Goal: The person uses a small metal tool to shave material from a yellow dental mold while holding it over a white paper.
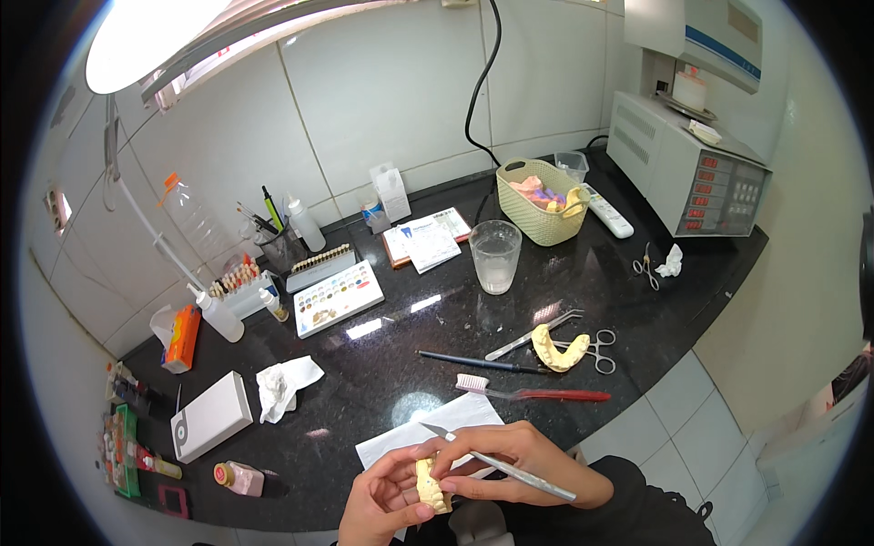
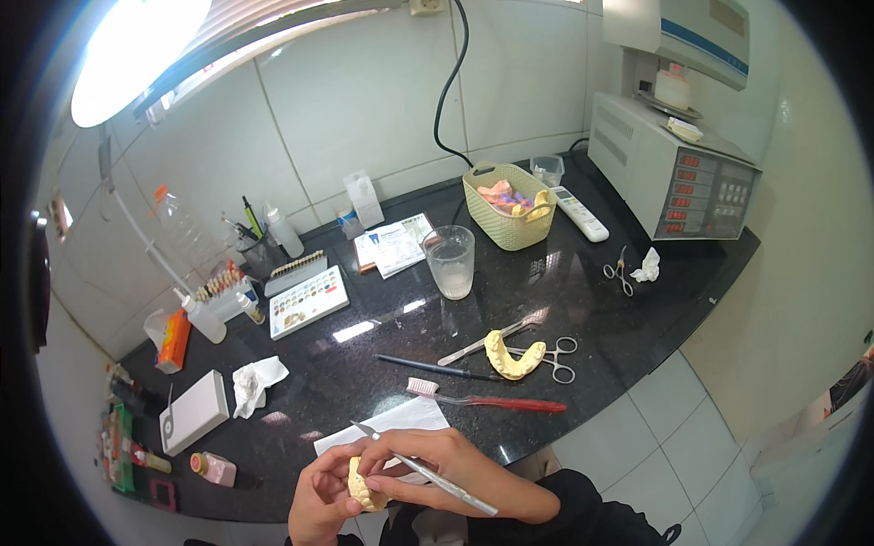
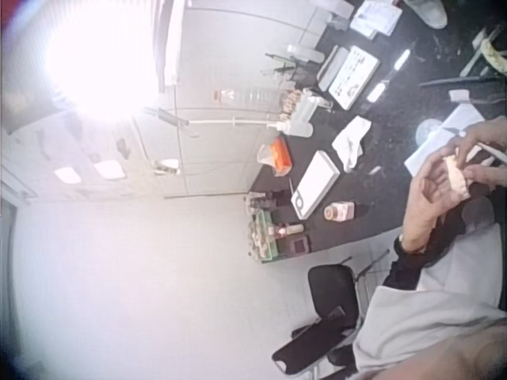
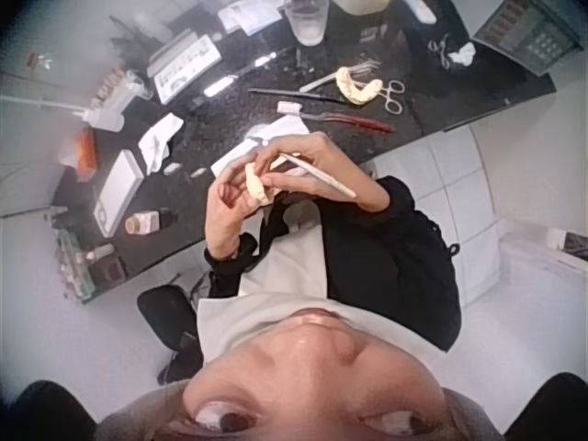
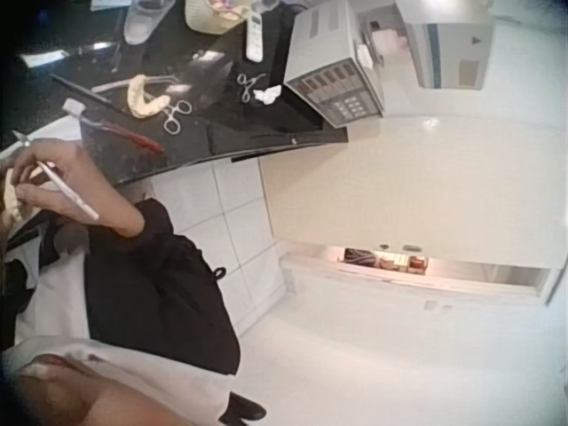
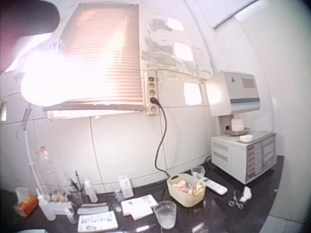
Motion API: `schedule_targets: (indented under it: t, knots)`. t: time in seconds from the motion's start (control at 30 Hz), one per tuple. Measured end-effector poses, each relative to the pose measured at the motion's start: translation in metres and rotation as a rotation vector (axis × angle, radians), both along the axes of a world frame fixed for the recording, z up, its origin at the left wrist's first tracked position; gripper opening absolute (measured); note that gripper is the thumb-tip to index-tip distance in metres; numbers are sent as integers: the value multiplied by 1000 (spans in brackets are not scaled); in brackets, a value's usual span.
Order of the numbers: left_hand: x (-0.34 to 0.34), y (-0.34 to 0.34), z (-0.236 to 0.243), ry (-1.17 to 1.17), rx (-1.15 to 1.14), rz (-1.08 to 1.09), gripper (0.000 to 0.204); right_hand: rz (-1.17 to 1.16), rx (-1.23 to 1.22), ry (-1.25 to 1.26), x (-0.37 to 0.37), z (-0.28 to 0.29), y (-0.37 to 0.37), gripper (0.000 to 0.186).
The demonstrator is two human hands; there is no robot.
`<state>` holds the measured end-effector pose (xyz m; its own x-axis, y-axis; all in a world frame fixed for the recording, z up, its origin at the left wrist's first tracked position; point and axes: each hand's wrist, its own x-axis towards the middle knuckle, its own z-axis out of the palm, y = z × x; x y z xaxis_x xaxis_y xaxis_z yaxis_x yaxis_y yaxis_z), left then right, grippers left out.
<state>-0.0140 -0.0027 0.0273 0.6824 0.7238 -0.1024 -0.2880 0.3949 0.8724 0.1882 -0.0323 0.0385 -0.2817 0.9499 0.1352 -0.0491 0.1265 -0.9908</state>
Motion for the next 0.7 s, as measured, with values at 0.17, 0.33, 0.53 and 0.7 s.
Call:
schedule_targets:
  t: [0.17, 0.33, 0.53, 0.7]
  knots:
    - [2, 1, -1, 37, -21, 44, 75, -113, 198, -64, -1, -2, -2, 20]
    - [13, -1, -9, -23, 29, 268, 55, -252, 113, 47, -5, -20, -15, 27]
    - [7, -1, -9, 132, 18, 188, 76, -340, 298, -226, -19, -21, -17, 39]
    - [9, -4, -17, 118, 115, 305, 55, -349, 286, -253, -19, -20, -16, 32]
